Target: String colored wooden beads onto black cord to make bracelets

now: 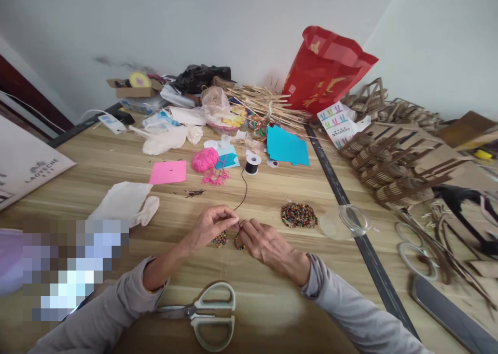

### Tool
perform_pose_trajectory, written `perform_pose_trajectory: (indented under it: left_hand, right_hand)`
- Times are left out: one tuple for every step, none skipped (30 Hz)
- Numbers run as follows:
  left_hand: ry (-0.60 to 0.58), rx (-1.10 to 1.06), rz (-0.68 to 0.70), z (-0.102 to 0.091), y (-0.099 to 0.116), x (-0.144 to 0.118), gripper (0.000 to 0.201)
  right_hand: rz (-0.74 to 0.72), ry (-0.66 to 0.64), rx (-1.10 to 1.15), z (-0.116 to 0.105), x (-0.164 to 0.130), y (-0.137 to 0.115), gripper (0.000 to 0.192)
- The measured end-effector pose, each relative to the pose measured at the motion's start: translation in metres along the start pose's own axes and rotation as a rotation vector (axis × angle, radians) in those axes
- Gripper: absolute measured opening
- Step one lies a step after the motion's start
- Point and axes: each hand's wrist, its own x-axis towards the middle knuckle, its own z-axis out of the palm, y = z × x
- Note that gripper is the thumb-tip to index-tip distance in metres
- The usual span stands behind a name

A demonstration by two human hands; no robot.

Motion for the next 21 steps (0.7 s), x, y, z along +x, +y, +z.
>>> perform_pose_trajectory:
  left_hand:
    - [0.000,-0.001,0.001,0.000,0.000,0.000,0.011]
    - [0.002,-0.001,0.000,0.000,-0.001,0.000,0.010]
    - [0.003,-0.004,-0.005,0.000,-0.001,0.000,0.010]
    - [0.002,-0.012,-0.015,0.000,-0.002,0.000,0.011]
    - [-0.004,-0.023,-0.028,-0.001,-0.002,0.000,0.012]
    - [-0.015,-0.034,-0.042,-0.002,-0.003,-0.001,0.013]
    - [-0.034,-0.045,-0.055,-0.002,-0.004,-0.001,0.015]
    - [-0.061,-0.054,-0.068,-0.003,-0.005,-0.002,0.018]
    - [-0.095,-0.061,-0.083,-0.003,-0.006,-0.003,0.021]
    - [-0.131,-0.064,-0.103,-0.003,-0.006,-0.004,0.024]
    - [-0.169,-0.070,-0.130,-0.002,-0.007,-0.005,0.027]
    - [-0.199,-0.082,-0.163,0.000,-0.007,-0.007,0.029]
    - [-0.224,-0.086,-0.201,0.002,-0.008,-0.008,0.029]
    - [-0.248,-0.103,-0.231,0.005,-0.009,-0.010,0.030]
    - [-0.265,-0.114,-0.241,0.009,-0.011,-0.012,0.031]
    - [-0.280,-0.103,-0.234,0.012,-0.013,-0.014,0.032]
    - [-0.264,-0.077,-0.217,0.015,-0.016,-0.016,0.031]
    - [-0.252,-0.059,-0.205,0.018,-0.018,-0.017,0.029]
    - [-0.245,-0.044,-0.211,0.020,-0.020,-0.019,0.025]
    - [-0.235,-0.028,-0.208,0.022,-0.022,-0.020,0.021]
    - [-0.224,-0.007,-0.199,0.022,-0.023,-0.021,0.017]
  right_hand:
    - [0.018,0.000,0.050,0.000,-0.001,0.000,0.024]
    - [0.047,0.002,0.113,0.000,-0.002,0.000,0.024]
    - [0.082,0.006,0.183,-0.001,-0.004,0.000,0.023]
    - [0.123,0.021,0.257,-0.002,-0.005,-0.001,0.022]
    - [0.165,0.045,0.337,-0.003,-0.006,-0.001,0.021]
    - [0.205,0.079,0.423,-0.005,-0.008,-0.001,0.020]
    - [0.240,0.123,0.516,-0.006,-0.009,-0.001,0.018]
    - [0.271,0.173,0.609,-0.007,-0.010,0.000,0.017]
    - [0.301,0.223,0.696,-0.008,-0.011,0.001,0.016]
    - [0.329,0.270,0.772,-0.008,-0.012,0.002,0.015]
    - [0.353,0.306,0.834,-0.007,-0.012,0.004,0.015]
    - [0.374,0.327,0.882,-0.006,-0.012,0.005,0.014]
    - [0.391,0.330,0.921,-0.005,-0.013,0.005,0.014]
    - [0.407,0.316,0.951,-0.003,-0.013,0.006,0.013]
    - [0.420,0.293,0.971,-0.001,-0.013,0.006,0.013]
    - [0.430,0.271,0.979,0.001,-0.013,0.005,0.013]
    - [0.440,0.255,0.976,0.002,-0.014,0.004,0.012]
    - [0.448,0.246,0.965,0.003,-0.014,0.004,0.011]
    - [0.455,0.242,0.949,0.004,-0.014,0.003,0.010]
    - [0.460,0.240,0.934,0.005,-0.014,0.002,0.010]
    - [0.463,0.238,0.920,0.005,-0.014,0.001,0.010]
